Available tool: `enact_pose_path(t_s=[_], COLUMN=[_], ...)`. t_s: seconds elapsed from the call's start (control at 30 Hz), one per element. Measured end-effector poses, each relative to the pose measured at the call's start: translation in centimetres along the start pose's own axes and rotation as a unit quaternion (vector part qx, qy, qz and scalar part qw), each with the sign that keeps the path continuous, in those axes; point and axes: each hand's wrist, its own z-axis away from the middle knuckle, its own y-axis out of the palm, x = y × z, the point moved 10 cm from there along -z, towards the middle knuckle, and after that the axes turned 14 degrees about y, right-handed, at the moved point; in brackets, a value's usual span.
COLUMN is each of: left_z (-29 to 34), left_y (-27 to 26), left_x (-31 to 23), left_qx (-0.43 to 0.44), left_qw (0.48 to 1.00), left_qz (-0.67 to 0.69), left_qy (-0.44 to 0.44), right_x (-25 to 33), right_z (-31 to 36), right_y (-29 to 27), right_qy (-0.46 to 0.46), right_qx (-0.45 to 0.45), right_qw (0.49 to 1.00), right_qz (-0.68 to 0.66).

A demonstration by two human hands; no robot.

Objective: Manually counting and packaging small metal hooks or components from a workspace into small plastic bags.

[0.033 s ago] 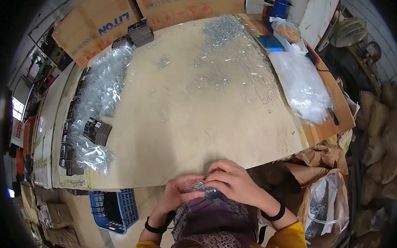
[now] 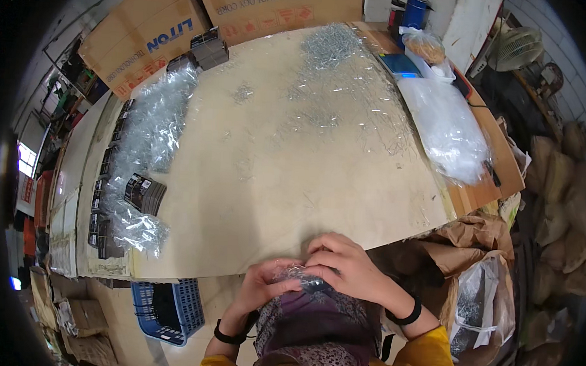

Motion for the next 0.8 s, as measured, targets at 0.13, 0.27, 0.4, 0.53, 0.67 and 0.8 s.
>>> enact_pose_path(t_s=[0.13,0.27,0.4,0.53,0.67,0.8], left_z=[-0.1,0.0,-0.4,-0.7,-1.5,-2.1], left_y=[0.0,-1.3,-1.8,-1.9,-2.7,-2.9], left_x=[-0.2,-0.8,-1.7,-3.5,-4.6,-3.8], left_qx=[-0.034,-0.023,-0.03,-0.039,-0.057,-0.08], left_qw=[0.995,0.996,0.99,0.978,0.975,0.992], left_qz=[0.092,-0.083,-0.129,-0.176,-0.164,-0.04], left_qy=[-0.013,0.006,0.048,0.107,0.138,0.086], right_x=[0.5,-0.4,-1.0,-1.6,0.6,1.1], right_z=[-1.8,-2.6,-3.3,-4.1,-4.9,-5.1], right_y=[-0.5,1.1,1.9,1.6,-0.1,-0.3], right_qy=[0.014,0.054,0.071,0.148,0.013,0.01], right_qx=[-0.03,0.046,0.078,0.076,-0.001,-0.022], right_qw=[0.999,0.997,0.993,0.975,0.999,1.0], right_qz=[0.004,0.015,-0.058,-0.15,-0.04,-0.005])
